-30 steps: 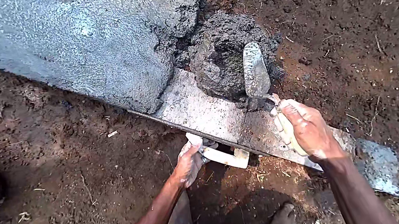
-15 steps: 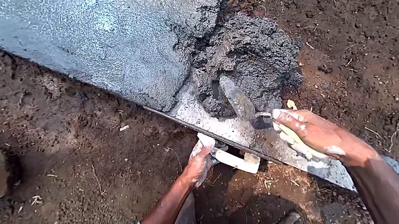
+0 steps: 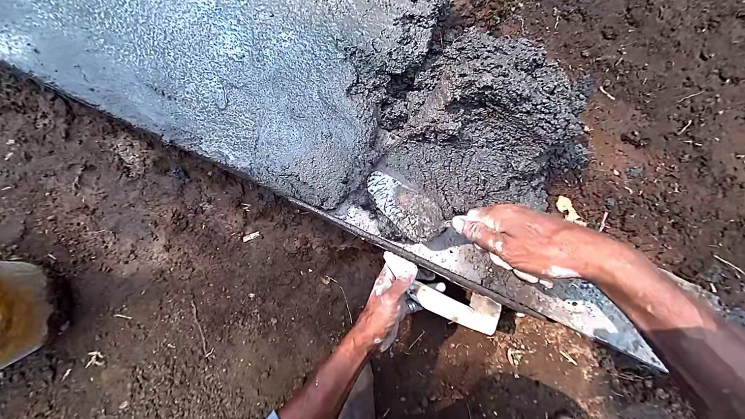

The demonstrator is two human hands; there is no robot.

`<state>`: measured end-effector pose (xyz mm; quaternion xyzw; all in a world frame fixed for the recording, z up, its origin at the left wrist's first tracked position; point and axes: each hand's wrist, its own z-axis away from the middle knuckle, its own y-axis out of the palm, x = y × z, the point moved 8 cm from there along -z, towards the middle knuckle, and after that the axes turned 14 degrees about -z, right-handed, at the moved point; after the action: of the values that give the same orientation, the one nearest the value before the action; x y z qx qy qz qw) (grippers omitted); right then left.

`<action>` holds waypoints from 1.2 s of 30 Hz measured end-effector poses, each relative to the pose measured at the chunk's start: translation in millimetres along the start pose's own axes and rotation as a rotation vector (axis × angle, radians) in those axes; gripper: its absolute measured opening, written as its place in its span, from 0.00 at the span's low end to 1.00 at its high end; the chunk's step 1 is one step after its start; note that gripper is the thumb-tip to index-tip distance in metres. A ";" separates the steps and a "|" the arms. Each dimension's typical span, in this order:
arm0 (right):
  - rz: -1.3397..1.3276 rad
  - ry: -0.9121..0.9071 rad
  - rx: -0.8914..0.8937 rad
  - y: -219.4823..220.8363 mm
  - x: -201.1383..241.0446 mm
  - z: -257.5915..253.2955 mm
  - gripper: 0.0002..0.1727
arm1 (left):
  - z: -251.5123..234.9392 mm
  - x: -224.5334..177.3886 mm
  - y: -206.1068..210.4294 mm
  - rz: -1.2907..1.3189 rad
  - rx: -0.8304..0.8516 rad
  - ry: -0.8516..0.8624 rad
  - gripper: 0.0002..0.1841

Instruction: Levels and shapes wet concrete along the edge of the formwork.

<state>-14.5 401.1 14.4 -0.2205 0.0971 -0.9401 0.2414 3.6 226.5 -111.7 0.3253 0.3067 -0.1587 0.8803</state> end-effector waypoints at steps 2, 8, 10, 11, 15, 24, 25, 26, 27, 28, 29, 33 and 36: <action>-0.081 -0.036 0.000 -14.1 -5.9 9.9 0.29 | -2.8 -0.6 -0.4 0.007 0.012 0.006 0.17; -0.470 -0.004 -0.004 -14.5 -7.0 -14.6 0.32 | -2.8 2.2 -0.1 -0.006 0.015 0.007 0.18; -0.334 0.003 0.034 -6.8 2.3 -21.5 0.32 | -3.1 2.2 -0.6 -0.006 0.013 0.005 0.19; -0.254 0.004 0.039 -4.0 7.2 -21.5 0.32 | -2.6 3.4 -1.5 -0.005 0.011 0.006 0.20; 0.121 -0.066 0.016 -3.3 20.7 -18.6 0.31 | -4.1 5.4 -0.2 -0.010 0.016 0.007 0.19; 0.287 -0.079 -0.071 1.3 7.0 8.0 0.30 | -5.0 7.4 -1.0 -0.010 0.019 0.022 0.21; 0.361 -0.046 -0.067 0.7 6.2 11.1 0.31 | -3.8 6.8 -2.8 -0.013 0.006 0.018 0.21; 0.428 -0.042 -0.107 -5.4 6.1 17.0 0.32 | -1.9 5.0 -5.0 -0.015 -0.008 0.013 0.20; 0.462 -0.045 -0.189 -16.8 4.2 26.9 0.31 | -1.1 3.3 -5.6 -0.019 -0.015 0.010 0.19; 0.470 -0.065 -0.314 -31.2 -1.8 40.4 0.28 | -1.4 2.9 -3.3 -0.018 -0.010 0.008 0.18; 0.473 -0.106 -0.474 -46.0 -10.1 55.7 0.27 | -2.4 3.7 -0.1 -0.007 -0.007 0.008 0.18; 0.461 0.003 -0.923 -75.6 -39.8 102.6 0.31 | -2.0 1.8 0.3 0.018 -0.016 0.016 0.17; 0.464 0.146 -0.955 -72.3 -56.0 104.8 0.31 | -2.1 1.2 0.9 0.021 -0.013 0.014 0.17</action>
<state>48.1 483.4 107.4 -0.2127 0.5767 -0.7260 0.3083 4.0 228.5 -113.2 0.3241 0.3104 -0.1450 0.8818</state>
